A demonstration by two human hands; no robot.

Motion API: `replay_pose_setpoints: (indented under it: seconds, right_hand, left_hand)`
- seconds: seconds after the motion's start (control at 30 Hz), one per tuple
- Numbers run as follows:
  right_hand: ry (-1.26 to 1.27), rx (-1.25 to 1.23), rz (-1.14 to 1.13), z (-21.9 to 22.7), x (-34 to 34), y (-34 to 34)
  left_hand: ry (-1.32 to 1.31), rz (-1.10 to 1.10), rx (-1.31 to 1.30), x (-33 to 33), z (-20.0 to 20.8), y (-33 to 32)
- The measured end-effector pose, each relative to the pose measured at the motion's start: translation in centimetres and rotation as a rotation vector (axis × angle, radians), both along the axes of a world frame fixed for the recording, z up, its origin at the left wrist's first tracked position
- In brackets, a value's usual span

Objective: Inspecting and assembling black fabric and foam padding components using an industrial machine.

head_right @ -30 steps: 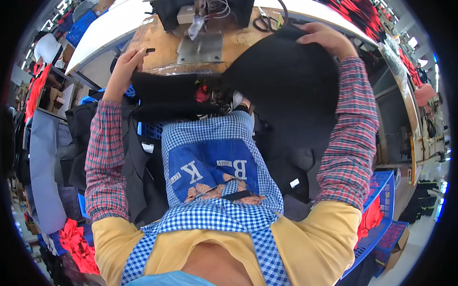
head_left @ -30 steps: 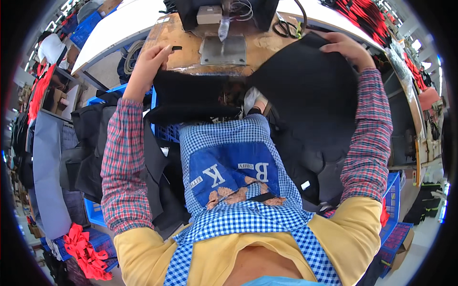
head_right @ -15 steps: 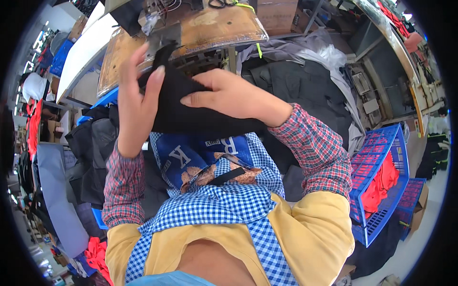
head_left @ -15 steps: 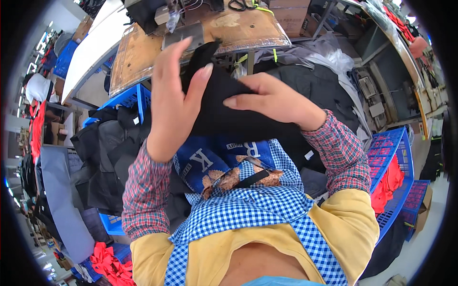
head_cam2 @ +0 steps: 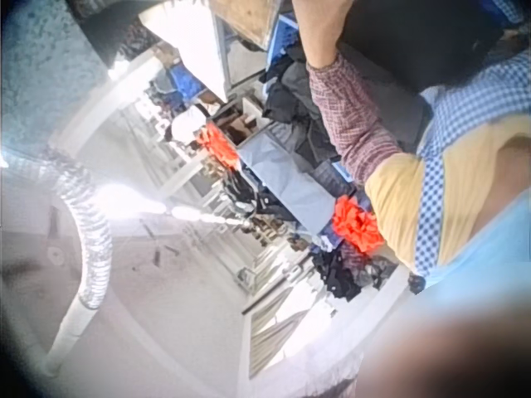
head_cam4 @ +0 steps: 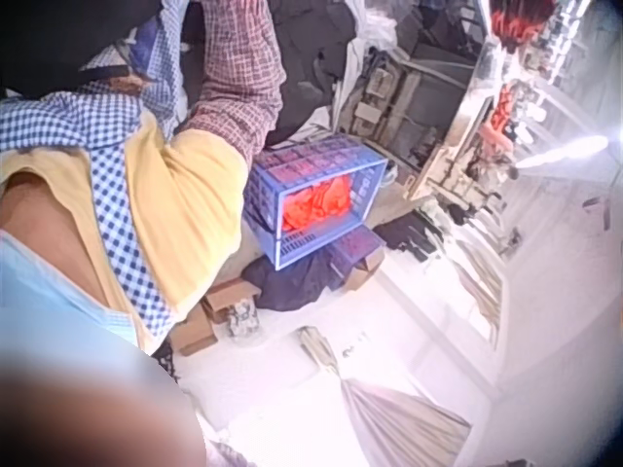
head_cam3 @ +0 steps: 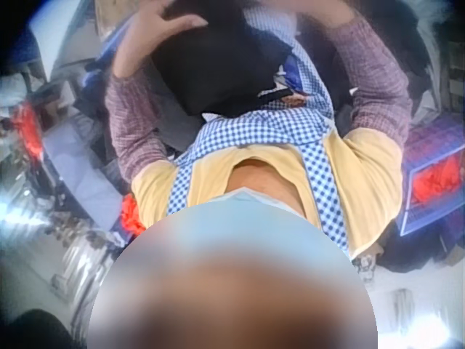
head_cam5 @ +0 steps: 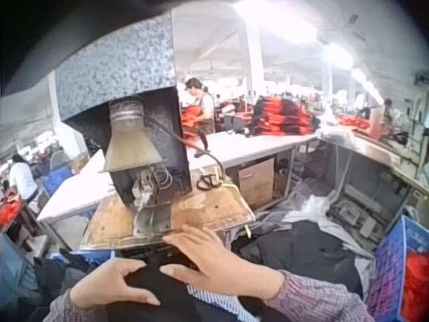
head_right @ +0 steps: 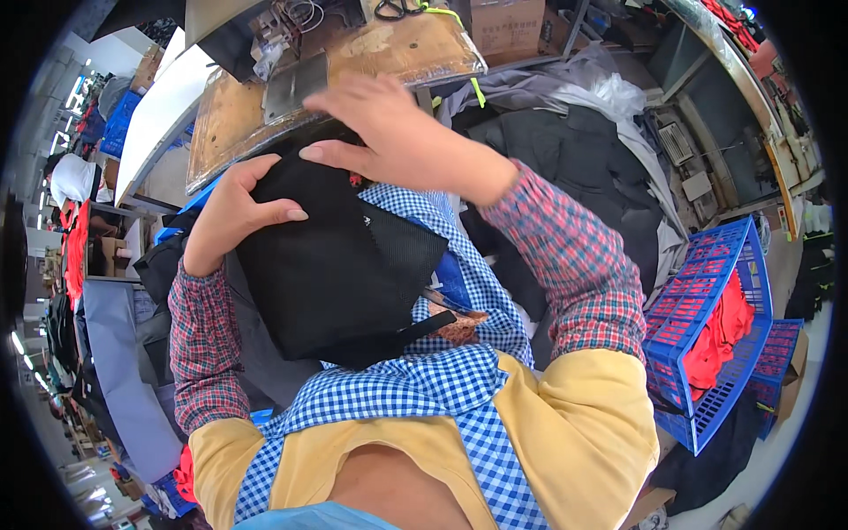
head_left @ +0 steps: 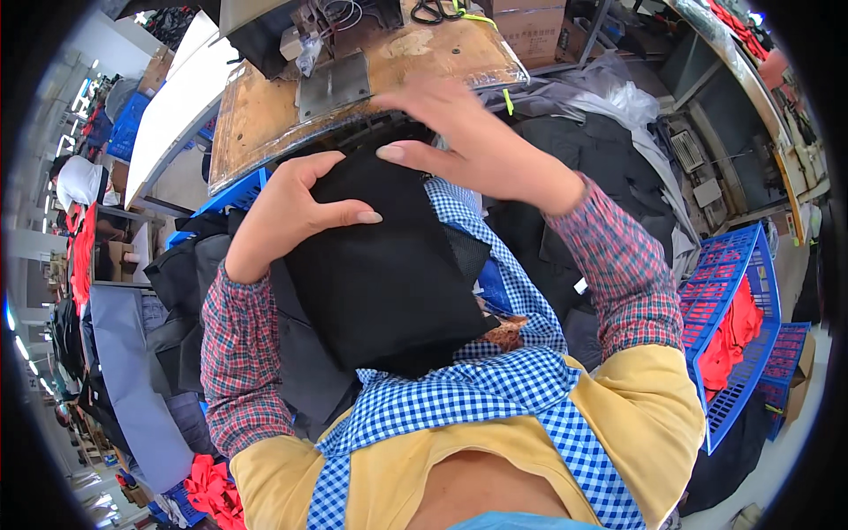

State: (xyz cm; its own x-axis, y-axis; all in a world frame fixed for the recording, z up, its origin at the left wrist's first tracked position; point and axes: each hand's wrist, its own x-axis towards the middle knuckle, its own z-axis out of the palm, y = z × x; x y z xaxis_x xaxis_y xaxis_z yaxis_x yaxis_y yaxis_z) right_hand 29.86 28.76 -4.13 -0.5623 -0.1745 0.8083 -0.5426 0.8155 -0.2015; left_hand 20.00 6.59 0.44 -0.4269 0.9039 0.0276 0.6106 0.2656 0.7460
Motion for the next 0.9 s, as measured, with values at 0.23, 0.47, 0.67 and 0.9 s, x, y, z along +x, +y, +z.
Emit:
replay_pose_setpoints:
  seconds: [0.23,0.47,0.67,0.9]
  right_hand:
    - [-0.862,-0.596,0.301,-1.6,-7.2,0.1]
    - [-1.077,-1.044,0.355,-2.4,-13.7,-0.6]
    - [-1.149,-1.332,0.351,-3.3,-19.0,0.3]
    - [-1.135,-1.455,0.518,-4.0,-22.1,1.3]
  left_hand:
    - [-0.146,0.046,-0.195,-6.6,0.4,-0.5]
    - [-0.082,0.083,-0.425,-15.1,0.6,-0.4]
    - [-0.086,0.113,-0.478,-20.0,0.3,1.3]
    - [0.008,0.080,-0.426,-22.6,-0.7,2.2]
